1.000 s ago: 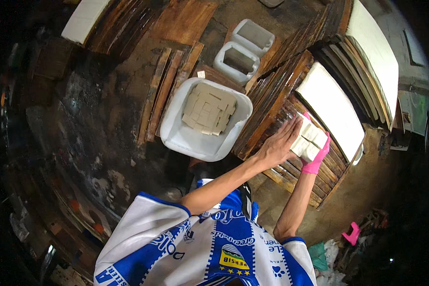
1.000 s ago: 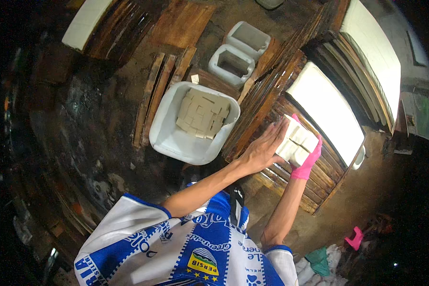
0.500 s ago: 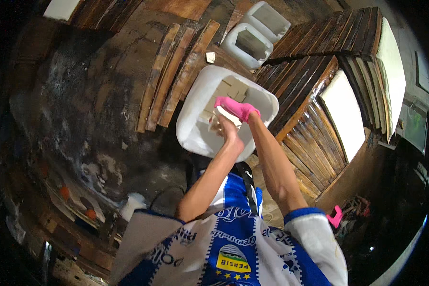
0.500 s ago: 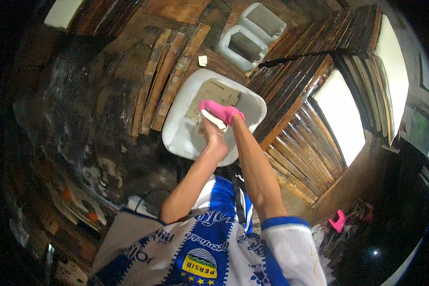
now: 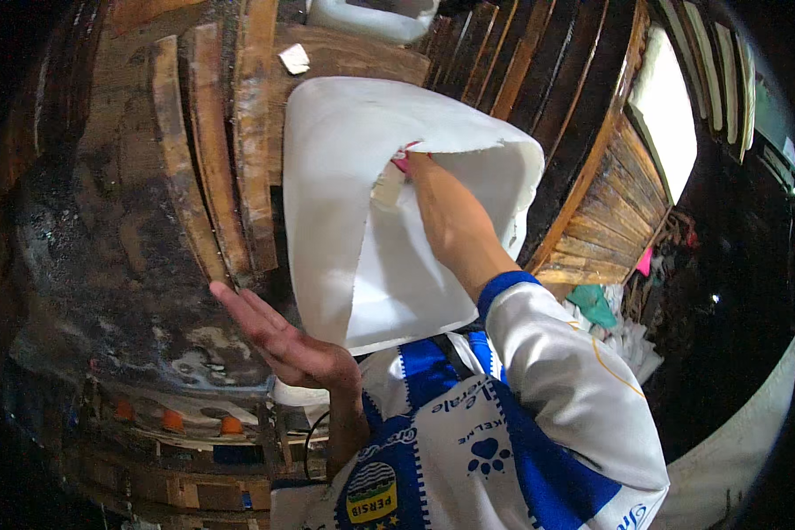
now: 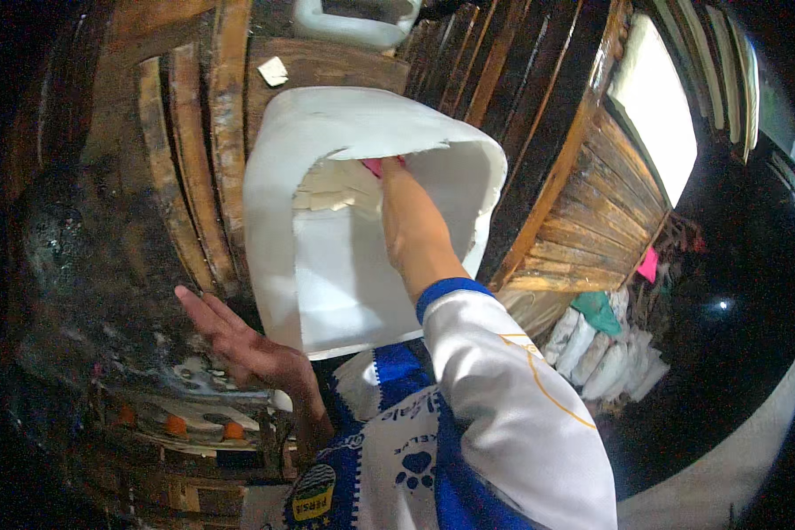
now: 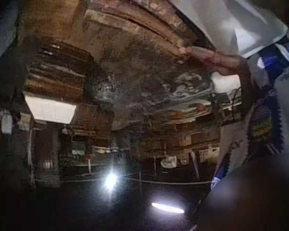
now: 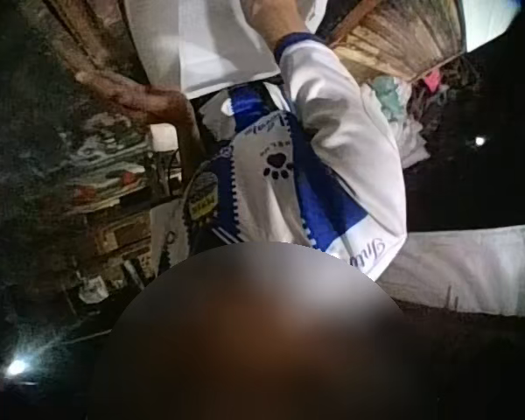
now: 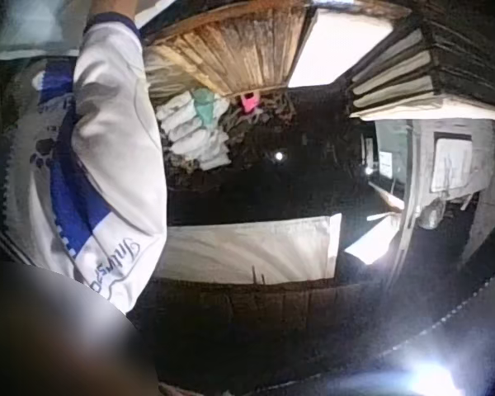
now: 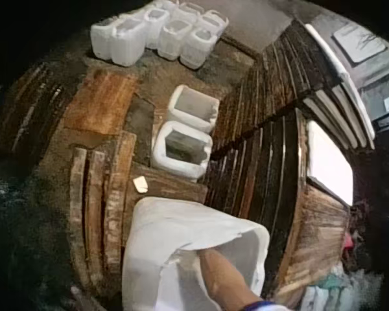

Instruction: The person picks up large slabs of white tofu from a bamboo rack, places them into a white plastic container, and uses their hands to break or press them into smaller blocks.

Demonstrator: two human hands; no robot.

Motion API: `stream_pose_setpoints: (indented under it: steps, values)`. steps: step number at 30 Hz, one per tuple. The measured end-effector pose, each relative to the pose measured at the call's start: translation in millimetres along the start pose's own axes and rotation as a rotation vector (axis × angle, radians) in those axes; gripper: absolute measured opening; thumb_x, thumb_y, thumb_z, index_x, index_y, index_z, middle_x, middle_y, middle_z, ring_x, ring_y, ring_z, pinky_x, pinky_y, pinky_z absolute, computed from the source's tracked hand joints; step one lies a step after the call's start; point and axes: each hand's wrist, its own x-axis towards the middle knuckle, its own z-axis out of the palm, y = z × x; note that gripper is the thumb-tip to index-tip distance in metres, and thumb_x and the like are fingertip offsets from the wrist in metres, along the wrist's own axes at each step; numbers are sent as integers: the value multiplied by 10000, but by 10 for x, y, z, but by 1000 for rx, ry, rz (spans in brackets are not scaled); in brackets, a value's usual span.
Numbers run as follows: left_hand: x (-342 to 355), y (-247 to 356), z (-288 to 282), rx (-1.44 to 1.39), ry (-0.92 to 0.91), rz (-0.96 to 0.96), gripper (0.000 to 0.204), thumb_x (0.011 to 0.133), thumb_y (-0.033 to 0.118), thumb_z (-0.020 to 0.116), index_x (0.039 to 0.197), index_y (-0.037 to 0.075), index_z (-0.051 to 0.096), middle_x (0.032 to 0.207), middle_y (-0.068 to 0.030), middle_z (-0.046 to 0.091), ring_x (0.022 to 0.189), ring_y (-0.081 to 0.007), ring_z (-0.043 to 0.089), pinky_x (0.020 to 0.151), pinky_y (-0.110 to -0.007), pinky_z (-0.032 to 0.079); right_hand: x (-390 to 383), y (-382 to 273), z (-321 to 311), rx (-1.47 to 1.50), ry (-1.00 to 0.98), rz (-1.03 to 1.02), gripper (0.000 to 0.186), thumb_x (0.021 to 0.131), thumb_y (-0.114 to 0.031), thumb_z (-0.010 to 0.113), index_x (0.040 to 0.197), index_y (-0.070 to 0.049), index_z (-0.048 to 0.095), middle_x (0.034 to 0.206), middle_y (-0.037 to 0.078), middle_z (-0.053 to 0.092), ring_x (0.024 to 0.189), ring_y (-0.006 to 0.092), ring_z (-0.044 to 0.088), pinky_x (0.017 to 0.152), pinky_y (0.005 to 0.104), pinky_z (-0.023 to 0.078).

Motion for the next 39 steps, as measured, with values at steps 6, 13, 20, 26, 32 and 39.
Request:
stream_pose_setpoints:
  steps: [6,13,20,26,32,39]
  values:
    - [4,-38,4,13,-75,86,544,1018,234,196,1434,-113,243,1530,-257,206,1443,-373,163,1186,-491,183,-328,-69,-172,-49,-106,-61,471,892,-434,472,1204,-113,617,1244,109,604,1179,289,526,1026,400,378]
    - [9,-41,25,35,-85,88,528,1017,221,222,1416,-117,298,1518,-256,247,1435,-366,198,1188,-485,176,-493,-190,-317,-116,-160,-84,470,893,-437,469,1208,-120,616,1265,118,598,1188,319,526,1025,426,386]
    - [1,-54,33,-10,-56,138,510,1007,194,250,1390,-129,346,1490,-254,315,1426,-360,233,1192,-479,154,-570,-147,-163,-59,-47,-155,475,875,-442,521,1200,-111,623,1243,144,608,1166,358,538,1004,453,413]
    - [28,-26,0,3,-39,143,513,1009,201,240,1386,-128,354,1479,-259,333,1425,-352,241,1191,-491,148,-584,-140,-60,134,55,19,507,848,-476,583,1201,-114,631,1231,146,616,1162,350,544,1004,437,416]
    - [13,-80,-50,175,-117,113,545,1018,282,262,1382,-108,377,1471,-260,349,1413,-376,263,1175,-517,165,-320,169,146,138,75,78,464,879,-407,548,1223,-104,618,1253,150,603,1167,352,545,1004,455,411]
    - [17,23,-39,38,-133,131,578,1020,335,249,1375,-100,386,1472,-238,360,1412,-393,257,1168,-539,165,-156,386,234,-374,189,-77,382,848,-299,518,1154,-92,616,1216,158,590,1106,340,576,921,446,462]
